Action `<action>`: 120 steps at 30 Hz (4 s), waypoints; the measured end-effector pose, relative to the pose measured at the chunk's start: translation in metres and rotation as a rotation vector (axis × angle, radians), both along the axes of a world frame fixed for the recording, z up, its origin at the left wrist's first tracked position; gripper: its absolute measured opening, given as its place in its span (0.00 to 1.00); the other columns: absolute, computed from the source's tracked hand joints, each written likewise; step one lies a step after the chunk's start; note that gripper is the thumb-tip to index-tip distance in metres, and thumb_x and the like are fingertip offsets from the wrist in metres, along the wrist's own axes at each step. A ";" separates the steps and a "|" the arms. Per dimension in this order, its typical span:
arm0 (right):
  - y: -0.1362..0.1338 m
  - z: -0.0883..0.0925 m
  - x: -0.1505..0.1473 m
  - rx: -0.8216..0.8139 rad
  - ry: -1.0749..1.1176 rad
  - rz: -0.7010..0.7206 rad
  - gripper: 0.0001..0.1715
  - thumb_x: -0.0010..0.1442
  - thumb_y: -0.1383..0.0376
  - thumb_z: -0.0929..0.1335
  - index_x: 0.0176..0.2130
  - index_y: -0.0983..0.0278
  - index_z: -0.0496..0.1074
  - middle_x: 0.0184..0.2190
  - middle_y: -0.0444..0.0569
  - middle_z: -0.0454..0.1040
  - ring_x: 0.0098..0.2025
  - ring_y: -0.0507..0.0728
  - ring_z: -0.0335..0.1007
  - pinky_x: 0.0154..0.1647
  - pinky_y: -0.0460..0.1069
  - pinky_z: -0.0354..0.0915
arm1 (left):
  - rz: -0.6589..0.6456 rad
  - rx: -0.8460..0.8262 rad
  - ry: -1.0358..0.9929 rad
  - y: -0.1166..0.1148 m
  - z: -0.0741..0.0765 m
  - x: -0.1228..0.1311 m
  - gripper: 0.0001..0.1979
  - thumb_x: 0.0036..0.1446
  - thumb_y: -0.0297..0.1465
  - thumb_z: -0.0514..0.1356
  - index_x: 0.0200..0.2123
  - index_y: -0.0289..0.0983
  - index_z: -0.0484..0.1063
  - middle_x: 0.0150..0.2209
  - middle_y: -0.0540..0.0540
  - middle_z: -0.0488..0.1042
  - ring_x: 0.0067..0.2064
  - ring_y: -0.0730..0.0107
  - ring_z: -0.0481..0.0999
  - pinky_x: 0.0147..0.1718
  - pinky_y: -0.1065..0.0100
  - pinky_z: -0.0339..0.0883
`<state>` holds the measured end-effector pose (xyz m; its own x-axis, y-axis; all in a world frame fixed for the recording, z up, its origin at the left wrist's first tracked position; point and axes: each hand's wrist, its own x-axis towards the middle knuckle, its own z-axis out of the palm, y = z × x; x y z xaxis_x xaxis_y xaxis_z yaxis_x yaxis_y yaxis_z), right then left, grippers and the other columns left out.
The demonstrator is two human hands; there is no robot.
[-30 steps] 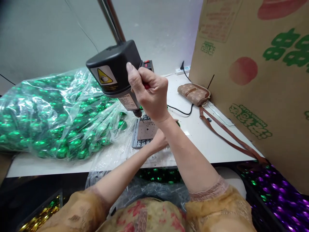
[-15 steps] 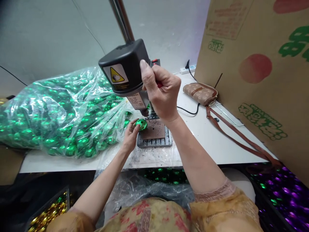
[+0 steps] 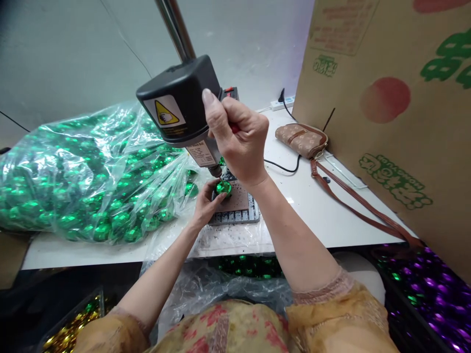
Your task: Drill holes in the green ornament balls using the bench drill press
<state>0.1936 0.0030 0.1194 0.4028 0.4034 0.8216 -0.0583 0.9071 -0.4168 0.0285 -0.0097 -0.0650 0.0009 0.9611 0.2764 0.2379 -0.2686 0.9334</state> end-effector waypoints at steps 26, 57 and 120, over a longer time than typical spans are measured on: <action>-0.006 0.003 -0.002 0.013 0.008 -0.050 0.27 0.64 0.63 0.67 0.16 0.63 0.61 0.12 0.36 0.57 0.15 0.42 0.49 0.18 0.47 0.50 | -0.036 0.027 0.064 -0.014 0.001 0.015 0.28 0.54 0.42 0.70 0.54 0.38 0.69 0.49 0.41 0.78 0.50 0.59 0.79 0.52 0.58 0.73; -0.001 -0.041 -0.002 0.292 -0.020 -0.171 0.28 0.61 0.71 0.66 0.16 0.64 0.50 0.13 0.36 0.49 0.14 0.43 0.50 0.16 0.46 0.45 | -0.013 0.078 0.098 -0.014 -0.002 0.018 0.25 0.55 0.41 0.69 0.53 0.39 0.70 0.50 0.42 0.77 0.53 0.59 0.76 0.55 0.59 0.69; -0.009 -0.003 -0.001 0.041 0.013 -0.079 0.27 0.64 0.62 0.68 0.16 0.64 0.61 0.13 0.36 0.57 0.15 0.42 0.50 0.19 0.46 0.53 | 0.178 0.179 0.343 0.012 0.048 -0.076 0.23 0.57 0.39 0.66 0.54 0.40 0.71 0.44 0.43 0.75 0.41 0.64 0.77 0.42 0.62 0.73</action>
